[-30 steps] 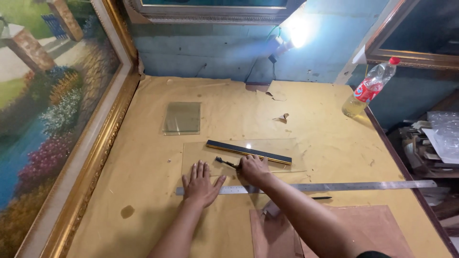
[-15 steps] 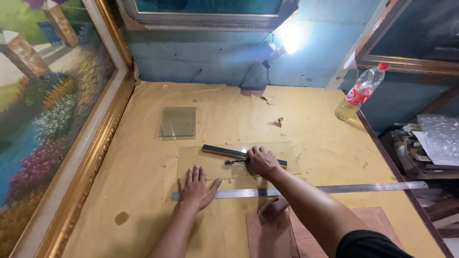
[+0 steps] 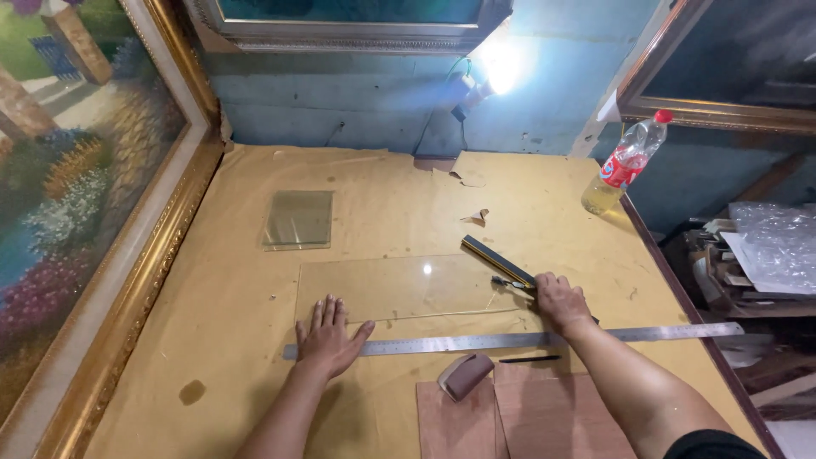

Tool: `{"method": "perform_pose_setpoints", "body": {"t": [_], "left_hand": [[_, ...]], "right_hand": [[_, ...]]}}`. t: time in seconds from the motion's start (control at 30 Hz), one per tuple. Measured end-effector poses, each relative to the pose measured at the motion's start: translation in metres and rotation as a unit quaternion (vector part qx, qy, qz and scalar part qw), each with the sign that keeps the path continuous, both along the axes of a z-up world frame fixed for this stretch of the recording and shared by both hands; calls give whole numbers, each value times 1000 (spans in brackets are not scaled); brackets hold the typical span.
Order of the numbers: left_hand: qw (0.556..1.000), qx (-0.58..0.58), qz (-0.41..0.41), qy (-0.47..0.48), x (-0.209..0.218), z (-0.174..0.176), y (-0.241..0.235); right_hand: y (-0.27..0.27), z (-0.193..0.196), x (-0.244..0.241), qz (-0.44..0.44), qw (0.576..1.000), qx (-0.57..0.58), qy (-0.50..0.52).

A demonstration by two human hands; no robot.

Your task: Measuring and marking a glass sheet using a ruler and pencil, then scoring it with a glass cutter.

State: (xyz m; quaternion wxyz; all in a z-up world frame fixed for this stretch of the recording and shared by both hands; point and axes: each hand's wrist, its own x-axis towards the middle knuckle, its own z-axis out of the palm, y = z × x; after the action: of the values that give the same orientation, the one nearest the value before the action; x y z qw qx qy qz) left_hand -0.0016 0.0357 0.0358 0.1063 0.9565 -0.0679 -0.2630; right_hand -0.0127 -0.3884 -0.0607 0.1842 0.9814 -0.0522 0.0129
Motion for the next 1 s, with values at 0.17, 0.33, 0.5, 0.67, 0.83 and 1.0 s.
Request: {"method": "perform_pose_setpoints", "body": {"t": [0.17, 0.33, 0.5, 0.67, 0.83, 1.0], "left_hand": [[998, -38, 50, 9, 5, -9, -3], [996, -52, 67, -27, 3, -18, -5], [989, -84, 54, -111, -11, -29, -15], [990, -72, 12, -119, -23, -36, -24], [987, -86, -8, -139, -33, -45, -26], [943, -168, -103, -268, -39, -66, -17]], "right_hand": [[-15, -5, 11, 1, 998, 54, -14], [6, 26, 4, 7, 996, 91, -19], [24, 31, 1, 67, 989, 103, -81], [29, 22, -2, 72, 987, 92, -107], [44, 38, -17, 34, 983, 140, -112], [72, 59, -40, 300, 905, 302, 9]]}}
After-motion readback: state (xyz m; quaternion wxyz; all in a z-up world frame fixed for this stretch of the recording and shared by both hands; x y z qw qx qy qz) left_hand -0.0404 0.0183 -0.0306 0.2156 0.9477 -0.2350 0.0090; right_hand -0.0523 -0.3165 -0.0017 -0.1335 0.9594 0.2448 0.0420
